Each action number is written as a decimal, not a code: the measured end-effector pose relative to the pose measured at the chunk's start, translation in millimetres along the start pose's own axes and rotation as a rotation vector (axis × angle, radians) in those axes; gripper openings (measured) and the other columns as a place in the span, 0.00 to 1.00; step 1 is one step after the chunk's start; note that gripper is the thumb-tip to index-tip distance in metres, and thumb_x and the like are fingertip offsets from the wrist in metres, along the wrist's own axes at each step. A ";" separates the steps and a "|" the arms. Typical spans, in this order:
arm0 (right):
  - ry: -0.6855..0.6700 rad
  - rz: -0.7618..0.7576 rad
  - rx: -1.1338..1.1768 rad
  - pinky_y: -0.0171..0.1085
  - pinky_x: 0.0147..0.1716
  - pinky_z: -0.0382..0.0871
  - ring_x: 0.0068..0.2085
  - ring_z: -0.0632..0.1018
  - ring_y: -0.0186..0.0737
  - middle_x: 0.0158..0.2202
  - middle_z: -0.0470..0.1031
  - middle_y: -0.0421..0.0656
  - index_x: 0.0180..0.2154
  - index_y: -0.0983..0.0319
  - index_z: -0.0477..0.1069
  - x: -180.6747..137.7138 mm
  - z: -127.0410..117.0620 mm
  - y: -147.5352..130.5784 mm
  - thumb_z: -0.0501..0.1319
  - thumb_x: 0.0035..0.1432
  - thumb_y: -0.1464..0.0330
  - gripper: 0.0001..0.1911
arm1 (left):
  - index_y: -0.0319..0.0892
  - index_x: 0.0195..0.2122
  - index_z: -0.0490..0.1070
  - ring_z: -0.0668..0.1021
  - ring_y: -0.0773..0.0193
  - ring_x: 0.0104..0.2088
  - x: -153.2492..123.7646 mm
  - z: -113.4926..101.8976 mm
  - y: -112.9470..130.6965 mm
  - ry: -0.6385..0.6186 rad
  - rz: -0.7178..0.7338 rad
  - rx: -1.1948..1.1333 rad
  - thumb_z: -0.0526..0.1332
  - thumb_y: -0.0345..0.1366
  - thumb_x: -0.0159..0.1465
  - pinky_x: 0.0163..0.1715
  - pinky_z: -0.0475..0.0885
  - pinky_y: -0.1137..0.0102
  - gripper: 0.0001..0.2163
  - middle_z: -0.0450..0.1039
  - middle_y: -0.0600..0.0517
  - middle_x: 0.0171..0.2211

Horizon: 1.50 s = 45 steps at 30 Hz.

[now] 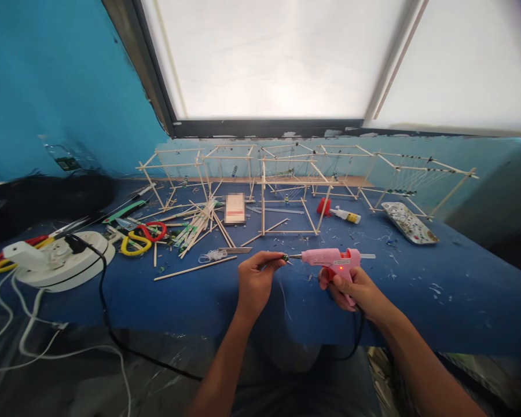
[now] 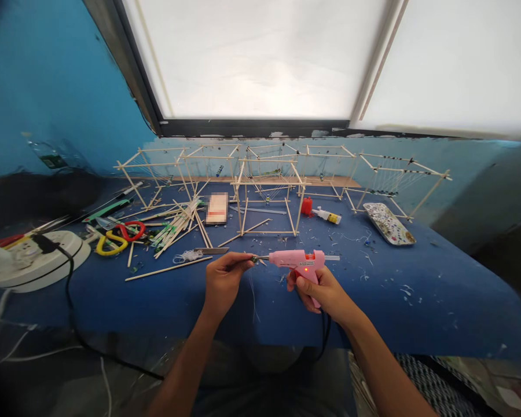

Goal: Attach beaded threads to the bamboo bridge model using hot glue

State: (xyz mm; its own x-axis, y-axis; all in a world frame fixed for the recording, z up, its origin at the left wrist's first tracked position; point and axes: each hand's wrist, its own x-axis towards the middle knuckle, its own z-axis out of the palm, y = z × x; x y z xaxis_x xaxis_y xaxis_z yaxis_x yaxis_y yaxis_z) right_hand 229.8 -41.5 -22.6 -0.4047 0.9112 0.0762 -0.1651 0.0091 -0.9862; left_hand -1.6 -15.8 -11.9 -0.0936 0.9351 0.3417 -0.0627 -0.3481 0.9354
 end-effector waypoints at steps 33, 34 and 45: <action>0.801 -0.042 -0.055 0.30 0.28 0.71 0.29 0.72 0.32 0.33 0.76 0.39 0.46 0.60 0.77 -55.9 -56.2 -34.7 0.77 0.46 0.57 0.26 | 0.46 0.43 0.80 0.84 0.61 0.39 -0.2 -43.7 20.6 0.052 0.484 0.601 0.64 0.30 0.66 0.45 0.78 0.68 0.07 0.83 0.53 0.38; 0.790 -0.035 -0.042 0.30 0.31 0.72 0.31 0.73 0.32 0.38 0.77 0.41 0.45 0.60 0.78 -61.3 -59.7 -33.5 0.77 0.46 0.58 0.26 | 0.46 0.43 0.80 0.84 0.61 0.39 0.6 -48.1 25.8 0.047 0.502 0.622 0.64 0.30 0.66 0.44 0.78 0.69 0.07 0.83 0.53 0.38; 0.782 0.023 0.050 0.39 0.30 0.76 0.31 0.77 0.40 0.36 0.78 0.47 0.39 0.62 0.76 -59.5 -61.2 -30.4 0.73 0.50 0.52 0.23 | 0.49 0.43 0.81 0.85 0.58 0.36 12.5 -85.3 51.4 0.156 0.522 0.752 0.65 0.40 0.66 0.35 0.79 0.70 0.07 0.84 0.54 0.36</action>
State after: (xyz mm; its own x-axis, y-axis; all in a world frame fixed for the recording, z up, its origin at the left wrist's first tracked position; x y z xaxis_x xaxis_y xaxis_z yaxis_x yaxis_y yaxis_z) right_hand 313.9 -70.8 -6.2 0.3391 0.9366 -0.0878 -0.2123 -0.0147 -0.9771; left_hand -90.7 -27.7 32.6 -0.0649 0.6333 0.7711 0.6809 -0.5368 0.4982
